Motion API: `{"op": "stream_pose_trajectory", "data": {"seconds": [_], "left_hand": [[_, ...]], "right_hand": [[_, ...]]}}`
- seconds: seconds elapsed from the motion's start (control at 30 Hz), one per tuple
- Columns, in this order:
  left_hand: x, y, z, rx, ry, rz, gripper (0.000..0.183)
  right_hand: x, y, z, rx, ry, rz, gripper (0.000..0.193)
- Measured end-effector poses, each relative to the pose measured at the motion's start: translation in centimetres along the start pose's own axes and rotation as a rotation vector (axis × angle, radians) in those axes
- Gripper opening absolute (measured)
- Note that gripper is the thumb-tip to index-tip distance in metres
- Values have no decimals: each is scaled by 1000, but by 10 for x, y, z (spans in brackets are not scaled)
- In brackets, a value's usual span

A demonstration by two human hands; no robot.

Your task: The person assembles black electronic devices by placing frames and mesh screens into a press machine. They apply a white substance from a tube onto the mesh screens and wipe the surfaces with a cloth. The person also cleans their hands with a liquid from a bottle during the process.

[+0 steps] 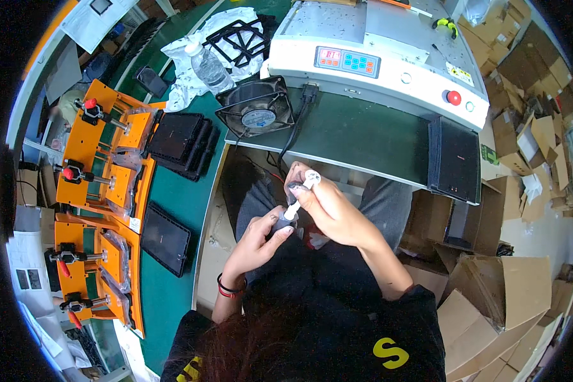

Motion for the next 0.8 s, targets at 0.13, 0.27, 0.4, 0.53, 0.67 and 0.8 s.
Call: {"op": "stream_pose_trajectory", "data": {"seconds": [0.13, 0.27, 0.4, 0.53, 0.67, 0.8], "left_hand": [[8, 17, 0, -48, 162, -553, 18], [10, 15, -1, -89, 225, -700, 16], [11, 15, -7, -149, 352, -1013, 17], [17, 13, -5, -203, 152, -741, 16], [8, 6, -1, -156, -36, -246, 17], [-10, -16, 0, -55, -80, 155, 21]], "right_hand": [[-3, -4, 2, 136, 51, 233, 14], [-5, -6, 5, 142, 118, 308, 19], [-4, -16, 3, 78, 179, 400, 20], [-1, -14, 0, 196, 80, 402, 19], [-2, -30, 4, 205, 17, 504, 23], [-30, -9, 0, 77, 131, -80, 81]]}}
Point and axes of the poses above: each hand's wrist, its own z-axis towards the middle knuckle, its own x-axis out of the palm, y = z × x, the point moved 3 cm from there along z, towards the middle knuckle, and after that the axes turned 6 degrees about y, right-handed, at the moved point
